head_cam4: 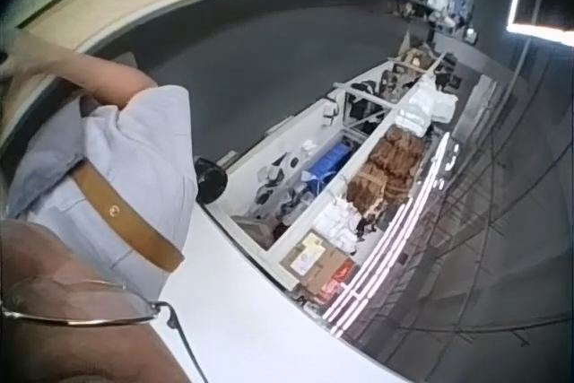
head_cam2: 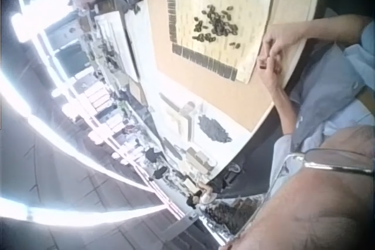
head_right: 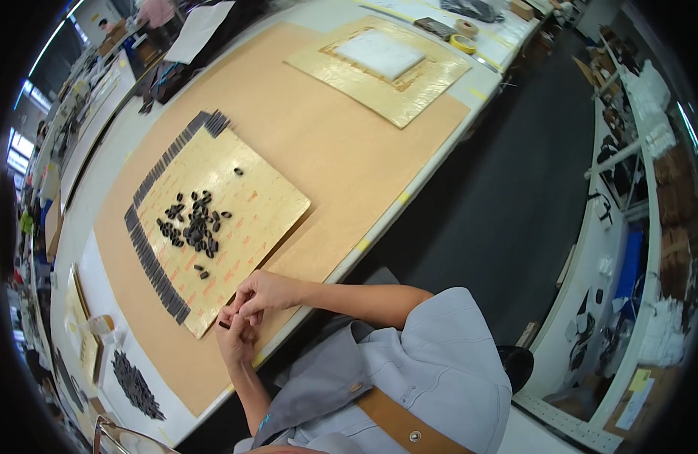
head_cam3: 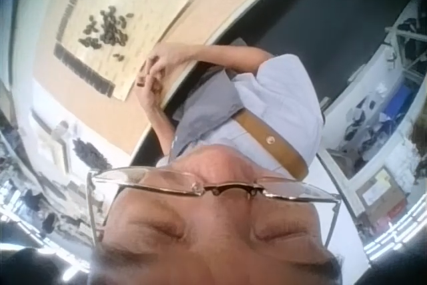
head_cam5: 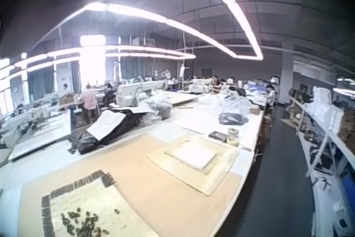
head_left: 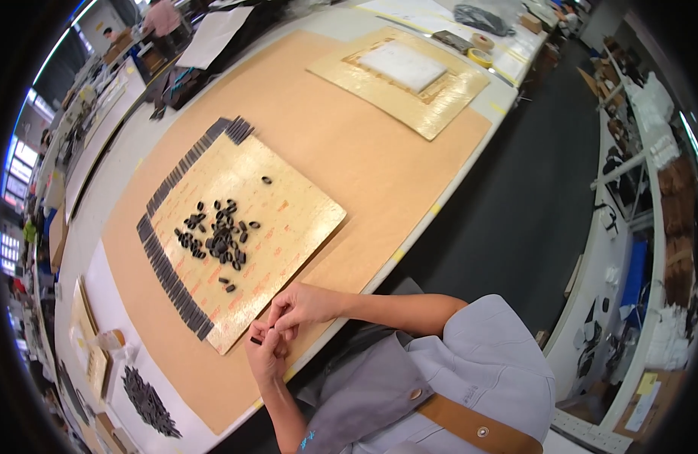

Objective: Assembling and checking small black leather keepers on a sticky board in a leather goods workshop.

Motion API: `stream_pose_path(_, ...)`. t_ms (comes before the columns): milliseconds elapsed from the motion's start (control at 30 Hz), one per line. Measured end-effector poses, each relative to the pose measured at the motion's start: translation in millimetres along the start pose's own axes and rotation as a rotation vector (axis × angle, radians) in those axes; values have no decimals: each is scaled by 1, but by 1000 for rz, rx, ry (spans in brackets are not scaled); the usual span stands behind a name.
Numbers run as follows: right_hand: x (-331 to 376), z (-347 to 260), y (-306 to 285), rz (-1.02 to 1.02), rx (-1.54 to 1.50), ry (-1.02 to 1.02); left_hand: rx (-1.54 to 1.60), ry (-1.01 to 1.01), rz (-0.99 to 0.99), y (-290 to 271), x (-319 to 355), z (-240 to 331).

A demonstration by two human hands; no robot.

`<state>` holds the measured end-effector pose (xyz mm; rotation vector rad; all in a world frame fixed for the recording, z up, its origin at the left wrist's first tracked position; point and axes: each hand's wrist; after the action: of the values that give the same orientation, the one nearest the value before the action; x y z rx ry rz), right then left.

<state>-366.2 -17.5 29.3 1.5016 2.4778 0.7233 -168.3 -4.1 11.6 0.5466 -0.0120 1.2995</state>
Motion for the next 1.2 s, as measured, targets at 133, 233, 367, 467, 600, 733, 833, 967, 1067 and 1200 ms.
stream_pose_path(133,1,-2,-6,115,125,54,-68,-98,26,13,-5,8)
stream_pose_path(233,10,-11,-13,175,92,156,-68,-188,-48,20,-9,14)
stream_pose_path(367,5,-8,-7,109,131,230,-234,-205,-31,18,0,22)
stream_pose_path(467,5,-3,-8,108,128,216,-371,-98,6,19,-1,16)
stream_pose_path(600,6,0,-9,140,51,184,-395,-107,50,18,-5,12)
stream_pose_path(733,9,-3,-21,105,34,184,-339,-109,79,19,-7,12)
stream_pose_path(833,9,-6,-25,66,6,206,-335,-95,78,20,-7,12)
stream_pose_path(967,7,-10,-25,72,68,252,-369,-96,83,22,-7,11)
stream_pose_path(1067,4,-12,-23,79,105,289,-390,-66,78,21,-8,7)
stream_pose_path(1200,2,-11,-18,137,116,292,-435,-88,71,21,-8,10)
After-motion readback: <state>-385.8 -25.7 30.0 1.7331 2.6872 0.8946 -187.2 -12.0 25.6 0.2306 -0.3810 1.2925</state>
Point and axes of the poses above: each hand's wrist, its own x-axis away from the middle knuckle, its own y-axis out of the palm, z = x × y, and after that the axes turned 4 degrees about z, right-handed
